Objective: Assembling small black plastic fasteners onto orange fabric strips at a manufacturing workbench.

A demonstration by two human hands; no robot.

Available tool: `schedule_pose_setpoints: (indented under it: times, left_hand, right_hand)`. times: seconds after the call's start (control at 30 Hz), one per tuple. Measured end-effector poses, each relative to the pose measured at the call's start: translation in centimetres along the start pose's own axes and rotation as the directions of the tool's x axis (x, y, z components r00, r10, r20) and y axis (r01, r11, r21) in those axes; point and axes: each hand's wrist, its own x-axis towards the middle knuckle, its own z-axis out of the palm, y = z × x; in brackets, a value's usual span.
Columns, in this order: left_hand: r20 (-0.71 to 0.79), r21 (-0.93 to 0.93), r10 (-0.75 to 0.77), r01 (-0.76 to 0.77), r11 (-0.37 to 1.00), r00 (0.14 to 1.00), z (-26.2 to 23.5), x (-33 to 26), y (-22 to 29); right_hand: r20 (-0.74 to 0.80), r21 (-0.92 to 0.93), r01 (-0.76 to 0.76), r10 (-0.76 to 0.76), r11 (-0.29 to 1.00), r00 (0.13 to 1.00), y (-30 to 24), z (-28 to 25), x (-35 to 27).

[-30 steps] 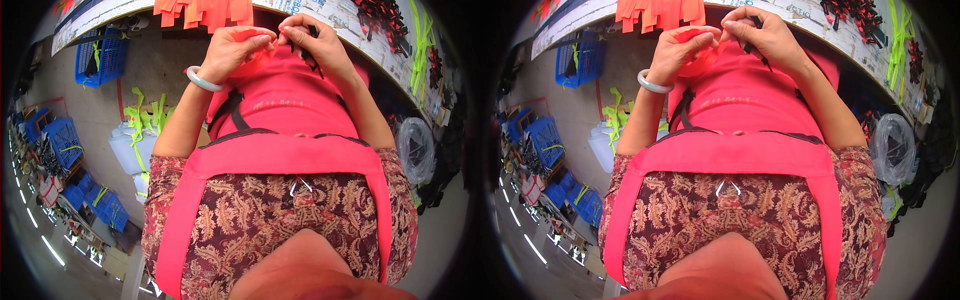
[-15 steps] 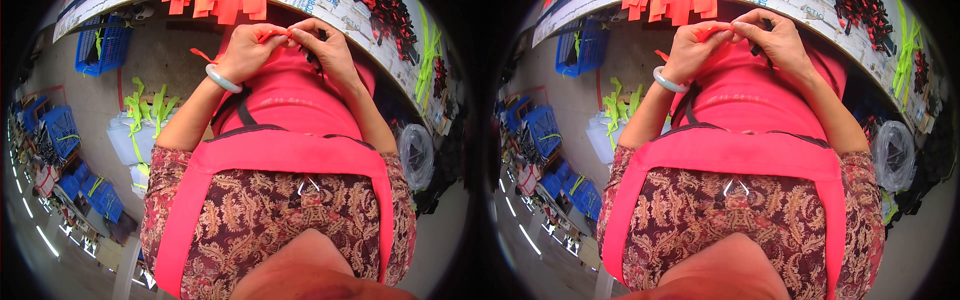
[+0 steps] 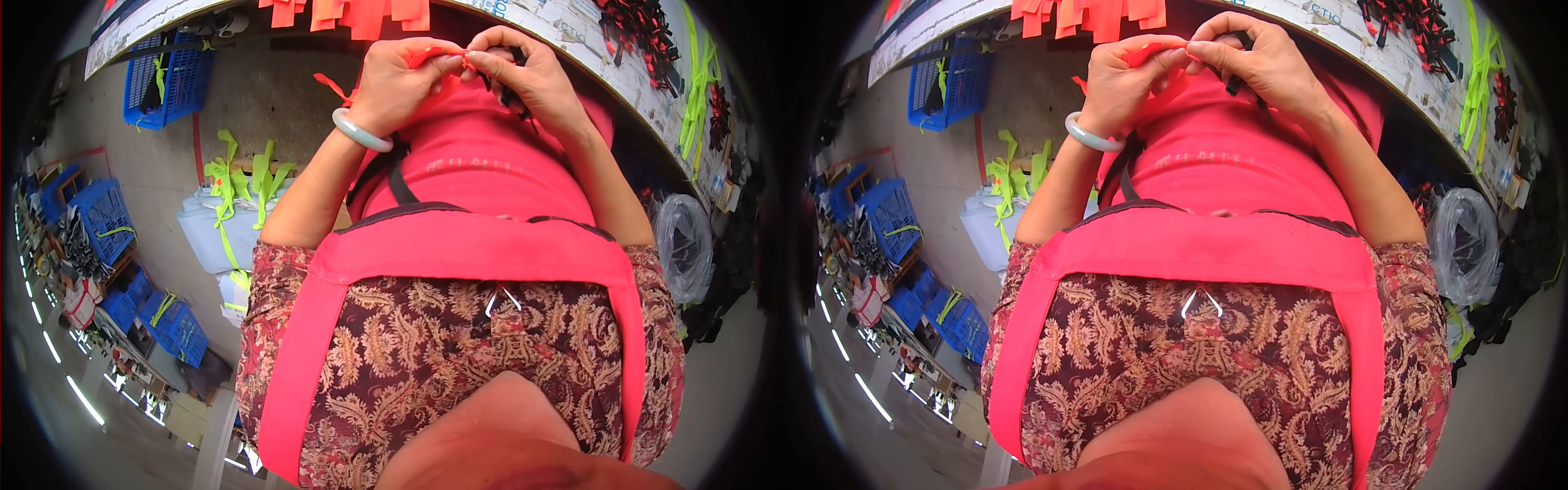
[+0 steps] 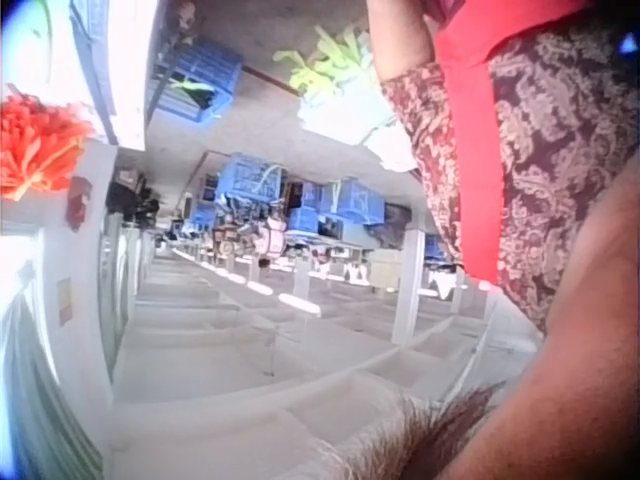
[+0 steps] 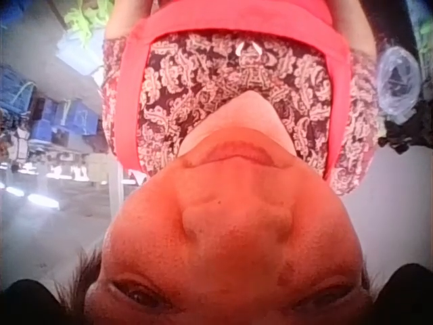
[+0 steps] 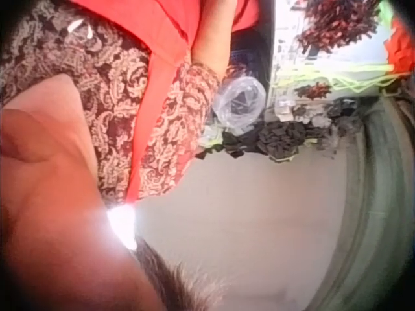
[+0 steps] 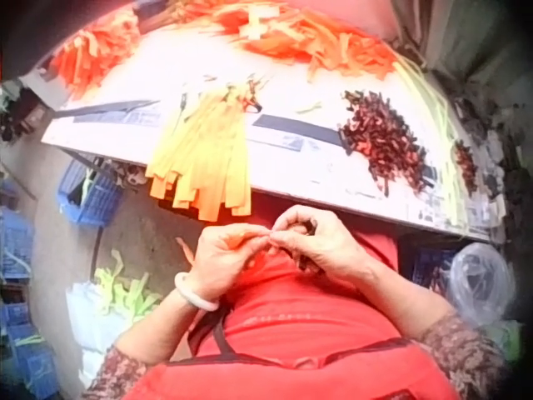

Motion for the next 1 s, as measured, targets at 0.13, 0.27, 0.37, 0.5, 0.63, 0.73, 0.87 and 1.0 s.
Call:
schedule_pose_setpoints:
  times: [0.13,0.27,0.37,0.5,0.63,0.73,0.87,1.0]
  left_hand:
    - [0.031,-0.091,-0.003,0.006,0.996,1.000,-0.7,0.4,0.8]
    - [0.017,-0.131,0.003,-0.001,0.991,1.000,-1.0,1.0,1.3]
    - [0.012,-0.125,-0.025,0.027,0.992,1.000,-1.7,1.2,2.3]
    - [0.070,-0.172,-0.178,0.188,0.967,0.981,-2.4,0.9,2.8]
    - [0.115,-0.284,-0.227,0.250,0.926,0.967,-2.4,0.7,3.1]
    - [0.118,-0.310,-0.247,0.272,0.911,0.962,-2.4,0.7,3.2]
    - [0.149,-0.283,-0.240,0.274,0.919,0.959,-2.6,0.8,3.1]
    - [0.161,-0.298,-0.244,0.283,0.912,0.956,-2.6,0.6,3.0]
  right_hand:
    - [-0.174,-0.144,0.050,-0.075,0.988,0.982,1.5,-2.4,1.1]
    - [-0.059,0.134,-0.081,0.090,0.988,0.994,1.1,0.1,0.7]
    - [-0.190,0.101,0.167,-0.146,0.981,0.971,1.2,-0.8,1.3]
    - [-0.151,-0.058,0.340,-0.345,0.939,0.926,0.3,0.4,0.5]
    - [-0.119,-0.011,0.156,-0.156,0.988,0.981,-0.5,0.7,-0.2]
    - [-0.105,-0.003,0.145,-0.145,0.989,0.984,-1.3,0.9,-0.6]
    - [-0.109,-0.021,0.086,-0.087,0.996,0.990,-1.5,0.9,-0.7]
    - [-0.112,-0.059,0.072,-0.079,0.996,0.991,-2.0,1.1,-0.8]
